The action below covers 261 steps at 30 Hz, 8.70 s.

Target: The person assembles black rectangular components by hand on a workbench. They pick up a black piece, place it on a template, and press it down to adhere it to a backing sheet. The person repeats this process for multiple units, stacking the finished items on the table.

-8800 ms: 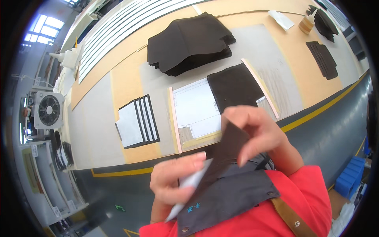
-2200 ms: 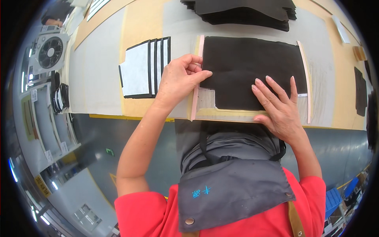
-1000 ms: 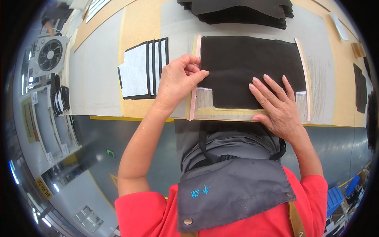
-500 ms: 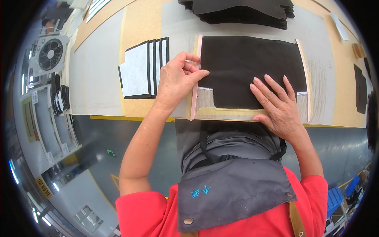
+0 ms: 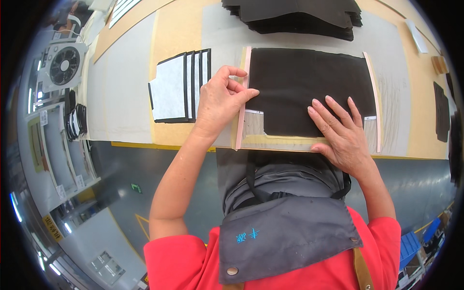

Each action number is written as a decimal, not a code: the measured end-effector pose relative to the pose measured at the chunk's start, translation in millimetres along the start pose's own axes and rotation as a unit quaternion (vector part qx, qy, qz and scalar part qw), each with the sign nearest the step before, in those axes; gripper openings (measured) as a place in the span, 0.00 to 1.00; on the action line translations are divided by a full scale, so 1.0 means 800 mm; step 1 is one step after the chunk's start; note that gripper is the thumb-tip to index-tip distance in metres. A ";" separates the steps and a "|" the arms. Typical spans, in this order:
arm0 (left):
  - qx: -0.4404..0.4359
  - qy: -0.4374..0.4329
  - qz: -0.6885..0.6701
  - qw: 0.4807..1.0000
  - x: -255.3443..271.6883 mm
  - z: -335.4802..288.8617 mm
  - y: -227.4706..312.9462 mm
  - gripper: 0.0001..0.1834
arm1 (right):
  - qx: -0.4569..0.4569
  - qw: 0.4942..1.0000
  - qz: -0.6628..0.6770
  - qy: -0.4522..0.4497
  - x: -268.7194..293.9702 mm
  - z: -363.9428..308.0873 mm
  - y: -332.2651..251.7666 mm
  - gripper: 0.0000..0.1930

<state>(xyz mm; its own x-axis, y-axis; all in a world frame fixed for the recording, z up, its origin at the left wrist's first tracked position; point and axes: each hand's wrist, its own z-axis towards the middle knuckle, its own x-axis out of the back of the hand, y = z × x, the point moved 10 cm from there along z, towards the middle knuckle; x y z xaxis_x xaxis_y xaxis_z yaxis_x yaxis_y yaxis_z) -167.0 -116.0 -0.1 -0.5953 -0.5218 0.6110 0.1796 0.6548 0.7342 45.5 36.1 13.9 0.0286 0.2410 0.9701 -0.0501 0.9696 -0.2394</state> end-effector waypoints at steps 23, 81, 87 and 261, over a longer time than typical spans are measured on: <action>-0.316 0.131 0.184 0.921 -0.003 -0.047 0.068 0.18 | 0.009 1.000 -0.011 -0.006 0.000 0.001 -0.001 0.40; -0.308 0.101 0.170 0.931 -0.105 -0.089 0.086 0.33 | -0.009 0.996 0.083 0.037 0.011 0.001 0.010 0.30; -0.291 0.122 0.169 0.934 -0.096 -0.091 0.082 0.32 | -0.001 0.998 0.062 0.034 0.012 0.003 0.005 0.30; -0.509 -0.033 0.255 0.821 -0.157 -0.155 0.086 0.32 | 0.156 0.984 -0.058 0.061 0.024 0.010 0.017 0.33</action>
<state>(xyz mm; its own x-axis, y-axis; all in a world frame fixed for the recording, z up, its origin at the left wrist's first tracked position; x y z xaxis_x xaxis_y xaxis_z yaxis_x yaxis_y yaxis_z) 17.5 -73.3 10.6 -0.2743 -0.2693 0.9232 0.9607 -0.0355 0.2751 37.4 53.7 29.3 0.1717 0.1512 0.9735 -0.3428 0.9356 -0.0848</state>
